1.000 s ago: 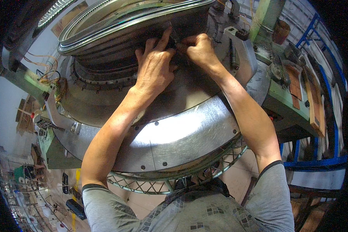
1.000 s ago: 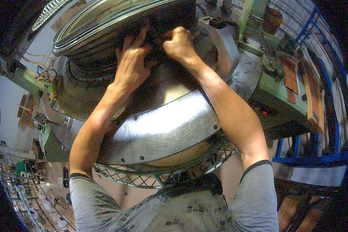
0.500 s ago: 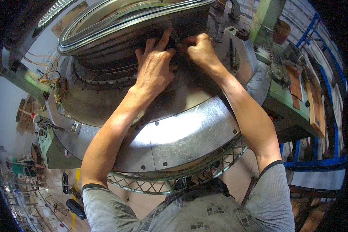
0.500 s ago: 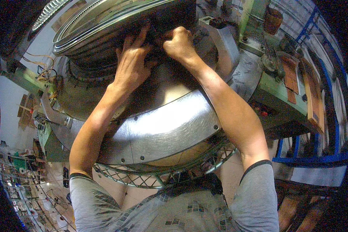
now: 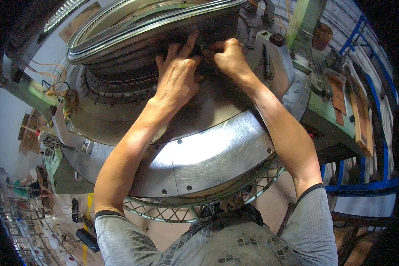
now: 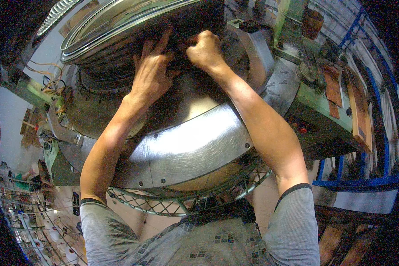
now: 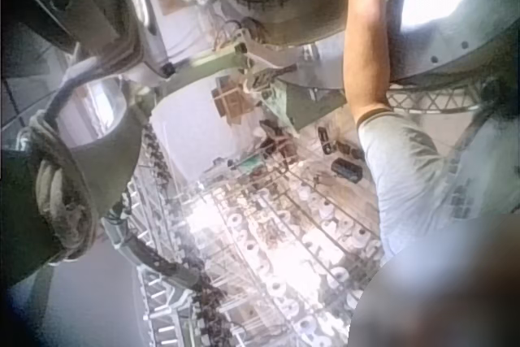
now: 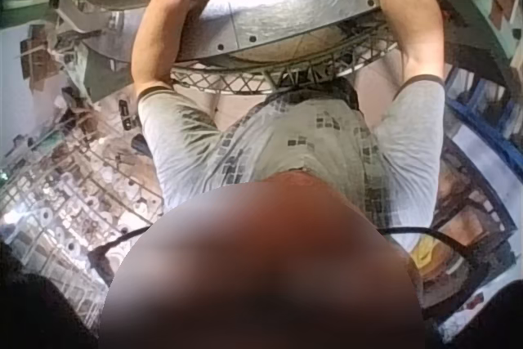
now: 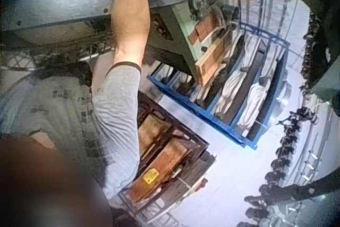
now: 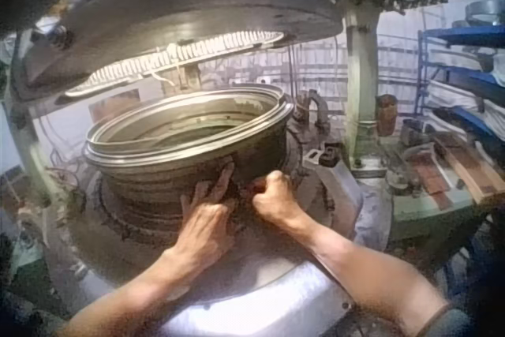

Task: The person repeatedly picks up small rectangular metal pieces from a wooden tray and inserts them into slots on a large circular metal machine. The person handles the pieces one at a time, placing them into the machine's rim.

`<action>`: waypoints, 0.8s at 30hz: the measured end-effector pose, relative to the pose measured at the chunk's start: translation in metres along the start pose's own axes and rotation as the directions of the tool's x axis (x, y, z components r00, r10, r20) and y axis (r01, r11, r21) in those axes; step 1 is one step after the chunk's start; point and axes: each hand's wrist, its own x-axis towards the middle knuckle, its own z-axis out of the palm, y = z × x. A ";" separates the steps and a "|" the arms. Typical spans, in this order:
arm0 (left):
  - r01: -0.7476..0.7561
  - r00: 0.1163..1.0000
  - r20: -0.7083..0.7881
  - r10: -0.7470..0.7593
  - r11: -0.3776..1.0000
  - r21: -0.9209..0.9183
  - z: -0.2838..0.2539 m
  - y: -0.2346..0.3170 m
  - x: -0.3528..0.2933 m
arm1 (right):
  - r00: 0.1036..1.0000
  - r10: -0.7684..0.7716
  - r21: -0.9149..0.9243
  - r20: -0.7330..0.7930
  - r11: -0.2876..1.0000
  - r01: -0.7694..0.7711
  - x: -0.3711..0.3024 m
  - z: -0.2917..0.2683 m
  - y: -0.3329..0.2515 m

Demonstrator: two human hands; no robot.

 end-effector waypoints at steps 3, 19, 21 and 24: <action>0.004 1.000 0.003 -0.004 1.000 0.003 0.000 0.000 0.001 | 0.999 0.033 -0.022 0.037 0.999 -0.032 0.002 0.000 0.000; -0.007 0.998 0.068 -0.010 0.969 0.246 -0.014 0.001 0.013 | 0.988 -0.145 -0.277 -0.056 0.953 0.124 -0.003 0.007 -0.005; -0.007 0.992 0.120 -0.030 0.954 0.301 -0.021 -0.005 0.011 | 0.987 -0.156 -0.239 -0.041 0.961 0.142 -0.008 0.007 -0.009; -0.047 0.993 0.120 0.012 0.954 0.296 -0.032 -0.019 0.005 | 0.987 -0.158 -0.168 -0.041 0.975 0.149 -0.010 0.011 -0.013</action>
